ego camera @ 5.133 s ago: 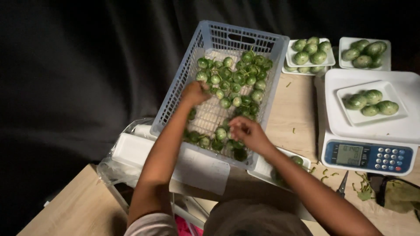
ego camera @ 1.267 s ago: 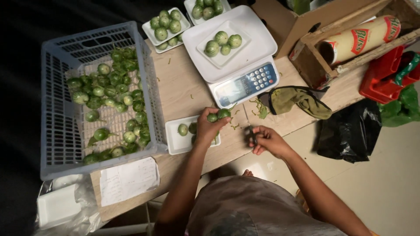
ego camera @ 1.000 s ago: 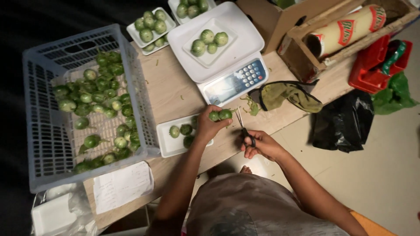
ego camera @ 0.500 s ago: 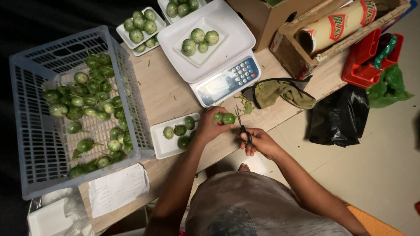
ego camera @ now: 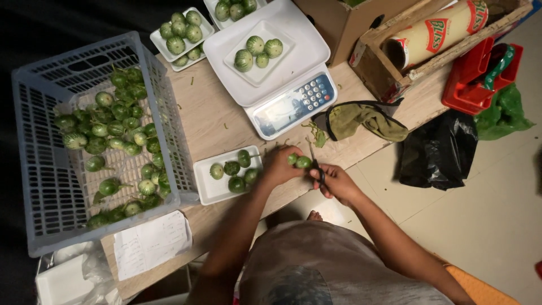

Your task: Sorting small green eggplants, trimming their stems with scissors, and weighing them on a digital scale for packaging.

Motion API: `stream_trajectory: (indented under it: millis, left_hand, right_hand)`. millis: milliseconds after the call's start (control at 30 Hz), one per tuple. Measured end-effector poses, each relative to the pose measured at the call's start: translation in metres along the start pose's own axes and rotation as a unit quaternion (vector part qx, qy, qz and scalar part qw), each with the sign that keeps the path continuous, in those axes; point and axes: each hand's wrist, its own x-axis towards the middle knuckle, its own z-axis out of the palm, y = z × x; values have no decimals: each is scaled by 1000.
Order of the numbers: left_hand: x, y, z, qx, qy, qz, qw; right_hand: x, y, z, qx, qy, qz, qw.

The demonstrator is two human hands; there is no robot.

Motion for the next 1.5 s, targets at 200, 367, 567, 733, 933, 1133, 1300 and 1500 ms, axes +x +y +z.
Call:
stream_trajectory:
  millis: [200,367,567,733,933,1133,1300,1500]
  left_hand:
    - [12,1,-14,25,12,-12,1000]
    - [15,13,-41,48,-8,-28,998]
    - [61,25,-94,51,91,-127,986]
    - [129,27,-129,221,198,-130,946]
    - [183,-12,-97,413,237,-77,876]
    - [175,7,-105,405,196,-70,890]
    - [163,10,-107,352,192,-81,912]
    - [110,47,-110,4,173,-120,977]
  right_hand:
    - [-3,-5,-6,20,31,17,999]
    - [15,30,-17,-47,38,15,998]
    - [26,42,-18,-113,34,9,993]
    - [28,40,-12,-116,30,16,993]
    - [32,45,-18,-112,38,12,993]
    - [31,46,-23,-108,40,-1,993]
    - [29,41,-14,-107,31,-5,994]
    - [29,44,-10,-95,16,-13,995]
